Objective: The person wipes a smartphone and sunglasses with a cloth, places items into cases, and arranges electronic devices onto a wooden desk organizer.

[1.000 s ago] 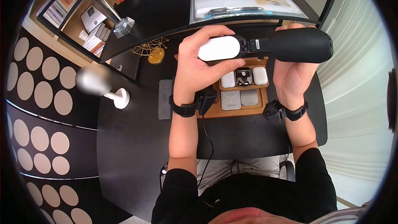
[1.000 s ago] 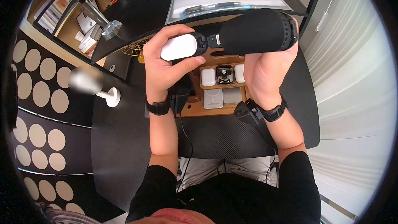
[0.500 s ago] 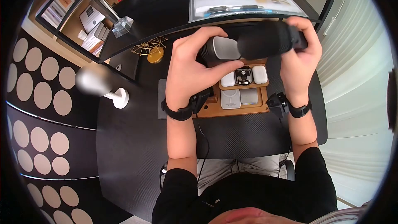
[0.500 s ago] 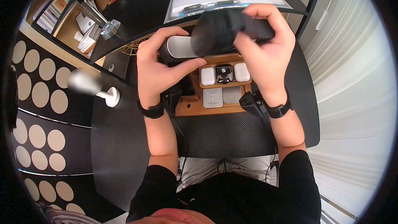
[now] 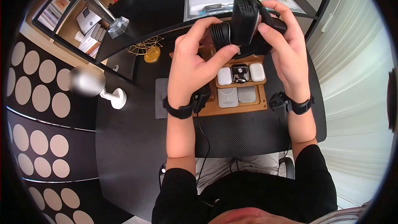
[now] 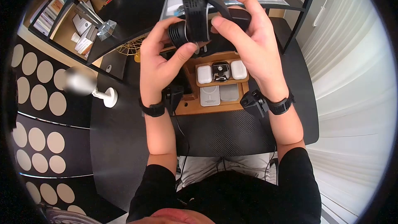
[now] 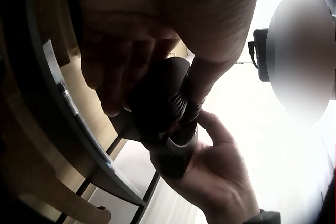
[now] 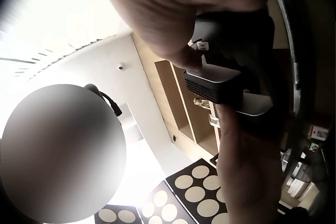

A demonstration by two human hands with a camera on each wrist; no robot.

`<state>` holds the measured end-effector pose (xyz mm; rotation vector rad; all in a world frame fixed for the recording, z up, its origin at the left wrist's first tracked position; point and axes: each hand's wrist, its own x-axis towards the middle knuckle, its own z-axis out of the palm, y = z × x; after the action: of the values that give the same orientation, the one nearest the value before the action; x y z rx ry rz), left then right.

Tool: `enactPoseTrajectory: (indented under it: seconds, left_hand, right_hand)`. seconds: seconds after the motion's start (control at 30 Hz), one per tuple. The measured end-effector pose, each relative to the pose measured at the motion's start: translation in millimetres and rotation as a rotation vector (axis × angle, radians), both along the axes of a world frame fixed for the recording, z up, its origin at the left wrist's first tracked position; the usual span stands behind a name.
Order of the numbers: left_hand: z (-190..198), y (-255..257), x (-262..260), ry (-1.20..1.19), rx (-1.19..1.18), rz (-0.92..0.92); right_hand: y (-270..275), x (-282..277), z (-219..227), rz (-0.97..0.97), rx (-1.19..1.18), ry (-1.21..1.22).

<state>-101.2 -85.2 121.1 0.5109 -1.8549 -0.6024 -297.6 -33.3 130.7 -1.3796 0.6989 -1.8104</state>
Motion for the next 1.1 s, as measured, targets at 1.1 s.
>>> enactPoseTrajectory:
  seconds: [1.1]
  left_hand:
    - [26.4, 26.4, 51.0, -0.256, 0.028, -0.206]
  right_hand:
    - [23.6, -173.7, -142.5, 0.082, 1.162, 0.973]
